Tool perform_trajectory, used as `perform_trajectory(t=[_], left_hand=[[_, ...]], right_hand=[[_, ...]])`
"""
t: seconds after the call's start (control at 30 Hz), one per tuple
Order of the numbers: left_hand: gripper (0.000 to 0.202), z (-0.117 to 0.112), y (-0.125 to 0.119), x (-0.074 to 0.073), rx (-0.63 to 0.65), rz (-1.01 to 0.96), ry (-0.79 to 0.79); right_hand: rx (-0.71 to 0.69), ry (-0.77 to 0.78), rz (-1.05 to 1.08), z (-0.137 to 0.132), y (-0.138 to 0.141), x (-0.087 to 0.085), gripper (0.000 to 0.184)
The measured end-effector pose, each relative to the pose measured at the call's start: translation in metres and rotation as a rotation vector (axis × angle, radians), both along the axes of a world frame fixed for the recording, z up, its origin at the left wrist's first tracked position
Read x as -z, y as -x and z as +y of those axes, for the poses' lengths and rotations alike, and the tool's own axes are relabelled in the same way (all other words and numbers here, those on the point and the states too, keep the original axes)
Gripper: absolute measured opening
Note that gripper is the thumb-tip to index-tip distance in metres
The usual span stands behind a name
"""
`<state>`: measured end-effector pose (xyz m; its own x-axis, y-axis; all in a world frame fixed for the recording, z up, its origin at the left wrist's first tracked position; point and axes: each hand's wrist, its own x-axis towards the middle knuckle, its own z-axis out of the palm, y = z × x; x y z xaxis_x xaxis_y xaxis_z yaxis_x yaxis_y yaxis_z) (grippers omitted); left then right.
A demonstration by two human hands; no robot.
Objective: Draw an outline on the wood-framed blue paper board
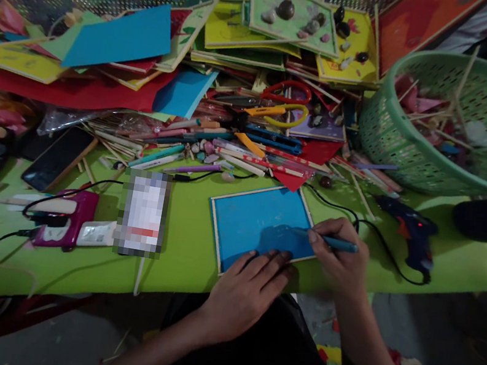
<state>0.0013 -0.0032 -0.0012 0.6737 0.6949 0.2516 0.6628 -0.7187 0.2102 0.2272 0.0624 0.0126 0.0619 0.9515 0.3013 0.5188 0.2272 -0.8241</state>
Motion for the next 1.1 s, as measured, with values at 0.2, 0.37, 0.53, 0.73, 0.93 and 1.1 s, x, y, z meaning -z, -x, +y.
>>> perform_trajectory(t=[0.2, 0.37, 0.53, 0.73, 0.93, 1.1], left_hand=[[0.042, -0.001, 0.0, 0.002, -0.002, 0.0, -0.004], [0.044, 0.0, 0.0, 0.0, -0.003, -0.006, -0.016], [0.044, 0.001, -0.001, -0.001, -0.013, -0.027, -0.023], [0.042, 0.0, -0.001, 0.0, -0.025, -0.039, -0.041], [0.04, 0.001, -0.001, 0.0, -0.024, -0.045, -0.038], [0.042, 0.001, -0.001, 0.001, -0.018, -0.045, -0.037]], right_hand=[[0.002, 0.009, 0.013, 0.001, 0.002, -0.004, 0.013], [0.074, -0.03, 0.09, -0.001, -0.001, 0.002, 0.013], [0.137, -0.049, 0.147, -0.004, -0.005, 0.008, 0.011], [0.105, -0.03, 0.099, -0.002, -0.005, 0.006, 0.012], [0.089, -0.022, 0.008, 0.002, -0.002, 0.002, 0.011], [0.089, -0.024, 0.008, 0.002, -0.001, 0.0, 0.013]])
